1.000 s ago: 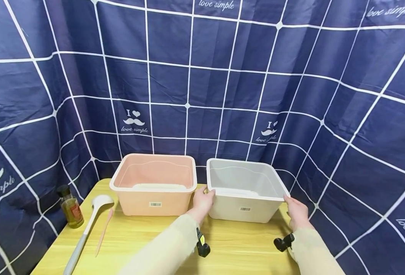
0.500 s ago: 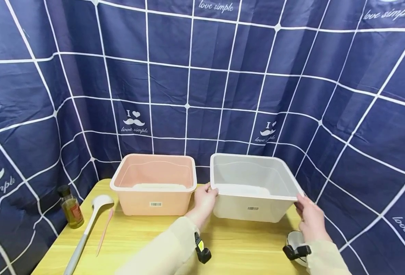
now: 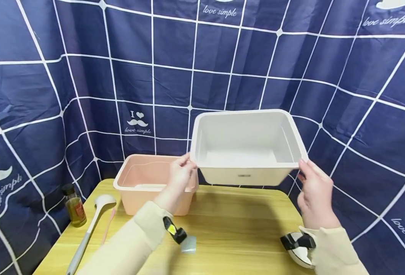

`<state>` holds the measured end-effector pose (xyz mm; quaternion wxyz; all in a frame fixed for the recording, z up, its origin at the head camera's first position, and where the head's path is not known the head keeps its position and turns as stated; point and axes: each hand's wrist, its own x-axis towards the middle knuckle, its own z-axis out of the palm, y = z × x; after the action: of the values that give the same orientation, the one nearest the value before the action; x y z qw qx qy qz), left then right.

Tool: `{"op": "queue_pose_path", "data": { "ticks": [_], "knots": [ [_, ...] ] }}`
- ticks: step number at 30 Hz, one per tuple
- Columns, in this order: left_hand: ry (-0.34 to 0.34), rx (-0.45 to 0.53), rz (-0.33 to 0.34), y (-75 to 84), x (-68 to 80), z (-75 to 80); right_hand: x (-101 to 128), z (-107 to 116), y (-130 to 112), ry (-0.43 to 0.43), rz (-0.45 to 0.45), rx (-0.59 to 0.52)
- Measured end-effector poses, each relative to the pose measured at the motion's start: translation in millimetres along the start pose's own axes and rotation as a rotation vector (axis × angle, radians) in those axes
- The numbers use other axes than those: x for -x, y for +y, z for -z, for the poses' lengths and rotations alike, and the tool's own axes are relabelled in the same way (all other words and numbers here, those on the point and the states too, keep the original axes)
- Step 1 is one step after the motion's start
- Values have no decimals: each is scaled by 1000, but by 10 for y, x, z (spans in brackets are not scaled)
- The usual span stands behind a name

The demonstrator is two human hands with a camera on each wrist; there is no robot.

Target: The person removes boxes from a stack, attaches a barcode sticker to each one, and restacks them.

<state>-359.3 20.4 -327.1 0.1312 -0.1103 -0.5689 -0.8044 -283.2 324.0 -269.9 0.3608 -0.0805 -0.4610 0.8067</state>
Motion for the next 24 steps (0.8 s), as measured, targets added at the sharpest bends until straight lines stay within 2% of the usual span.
{"op": "queue_pose_path", "data": {
  "ticks": [3,7,12,17,24],
  "knots": [
    [27,-24,-30,210,-135,341,90,-274,116,-97,11,122],
    [69,-87,-23,443,-285,833,168,-564,391,-260,5,316],
    [99,-207,-11,667,-435,1383,268,-878,801,-384,-63,422],
    [76,-254,29,769,-503,1836,410,-1150,1156,-458,-157,513],
    [79,-281,113,727,-483,2310,625,-1370,1517,-508,-219,543]
  ]
}}
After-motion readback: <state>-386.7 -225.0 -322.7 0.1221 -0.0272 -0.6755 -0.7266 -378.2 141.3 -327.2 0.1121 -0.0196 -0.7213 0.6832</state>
